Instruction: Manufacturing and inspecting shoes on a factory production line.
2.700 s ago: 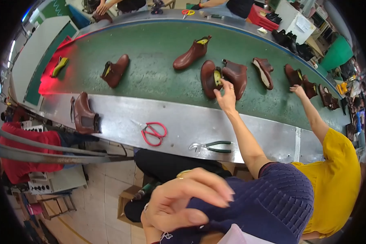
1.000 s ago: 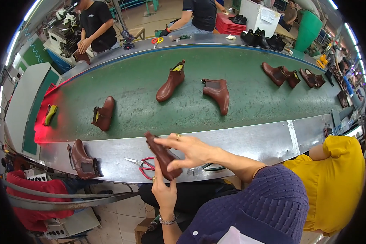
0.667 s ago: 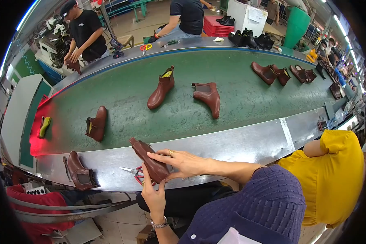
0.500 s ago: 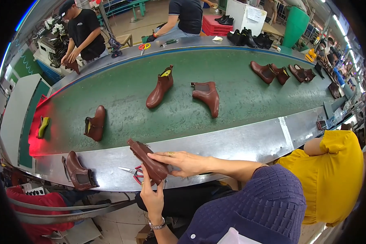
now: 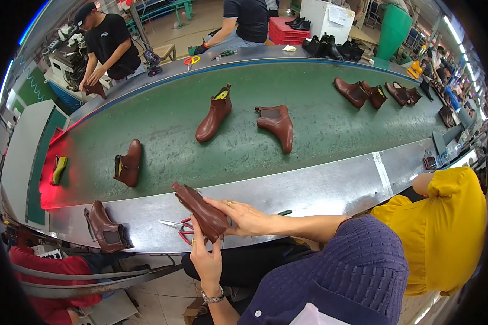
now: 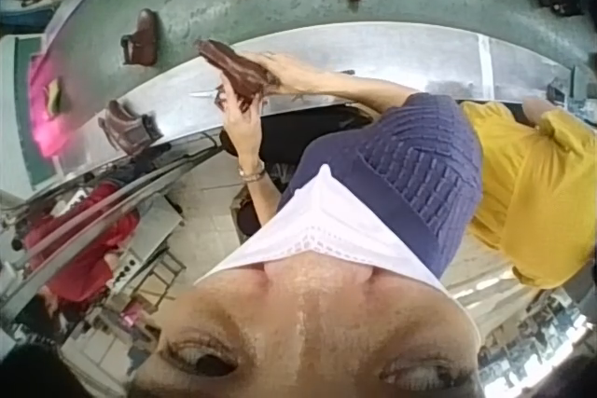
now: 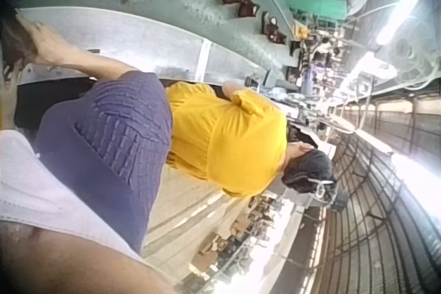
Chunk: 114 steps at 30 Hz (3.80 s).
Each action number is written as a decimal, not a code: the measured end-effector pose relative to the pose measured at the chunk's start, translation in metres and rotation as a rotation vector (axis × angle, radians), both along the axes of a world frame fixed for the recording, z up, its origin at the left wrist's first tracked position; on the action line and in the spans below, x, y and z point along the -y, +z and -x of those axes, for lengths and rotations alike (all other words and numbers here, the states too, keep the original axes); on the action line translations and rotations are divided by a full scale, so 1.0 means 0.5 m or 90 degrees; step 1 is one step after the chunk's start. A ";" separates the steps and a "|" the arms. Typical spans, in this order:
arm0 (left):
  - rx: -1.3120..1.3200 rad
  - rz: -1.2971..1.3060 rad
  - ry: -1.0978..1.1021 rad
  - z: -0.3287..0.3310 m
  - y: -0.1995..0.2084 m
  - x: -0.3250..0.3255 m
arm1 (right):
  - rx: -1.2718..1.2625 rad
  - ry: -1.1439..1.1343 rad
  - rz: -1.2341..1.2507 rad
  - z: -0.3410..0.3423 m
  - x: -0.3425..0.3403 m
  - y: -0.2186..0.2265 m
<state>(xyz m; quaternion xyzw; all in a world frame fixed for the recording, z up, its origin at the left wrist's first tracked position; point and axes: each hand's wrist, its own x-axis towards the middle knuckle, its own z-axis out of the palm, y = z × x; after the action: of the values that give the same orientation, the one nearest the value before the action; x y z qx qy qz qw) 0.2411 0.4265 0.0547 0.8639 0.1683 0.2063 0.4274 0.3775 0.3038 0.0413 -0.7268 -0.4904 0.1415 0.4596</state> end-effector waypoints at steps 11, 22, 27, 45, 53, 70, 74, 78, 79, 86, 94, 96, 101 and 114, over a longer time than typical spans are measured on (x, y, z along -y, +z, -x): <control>0.044 0.108 -0.053 -0.002 -0.006 -0.067 | -0.098 0.103 -0.014 -0.053 -0.010 -0.009; 0.049 0.135 -0.043 0.046 -0.025 -0.045 | -0.046 0.081 -0.009 -0.004 -0.006 -0.029; 0.052 0.069 -0.033 0.045 -0.031 -0.040 | -0.013 0.066 -0.028 0.001 -0.002 -0.029; 0.185 0.337 0.104 -0.157 -0.091 0.017 | -0.075 0.231 0.397 -0.198 0.015 0.172; 0.314 0.554 0.088 -0.218 -0.162 0.054 | -0.033 0.384 0.537 -0.266 -0.051 0.187; 0.319 0.713 -0.093 -0.231 -0.173 -0.068 | 0.074 0.055 0.531 -0.169 -0.100 0.200; 0.273 0.628 -0.016 -0.178 -0.144 -0.102 | 0.059 0.024 0.481 -0.147 -0.121 0.203; 0.099 0.164 -0.228 -0.065 -0.095 -0.109 | 0.003 -0.004 0.402 -0.114 -0.108 0.164; 0.084 0.170 -0.169 -0.050 -0.085 -0.090 | -0.076 -0.011 0.315 -0.101 -0.103 0.153; 0.144 0.442 -0.094 -0.001 -0.151 -0.104 | 0.135 0.140 0.146 -0.014 -0.066 0.097; 0.168 0.436 -0.115 0.006 -0.172 -0.094 | 0.190 0.085 0.104 0.014 -0.042 0.054; 0.188 0.522 -0.118 0.003 -0.153 -0.090 | 0.189 0.083 0.061 0.018 -0.038 0.049; 0.236 0.559 -0.123 0.009 -0.156 -0.093 | 0.150 0.099 0.039 0.038 -0.032 0.051; 0.476 0.702 0.455 0.536 -0.180 0.093 | 0.228 0.137 0.314 0.023 0.055 -0.137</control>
<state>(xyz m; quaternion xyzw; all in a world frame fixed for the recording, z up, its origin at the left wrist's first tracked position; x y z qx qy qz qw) -0.0270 0.3799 -0.0354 0.2902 0.3607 0.4975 0.7336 0.3661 0.2762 -0.0272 -0.7739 -0.5882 0.1735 0.1582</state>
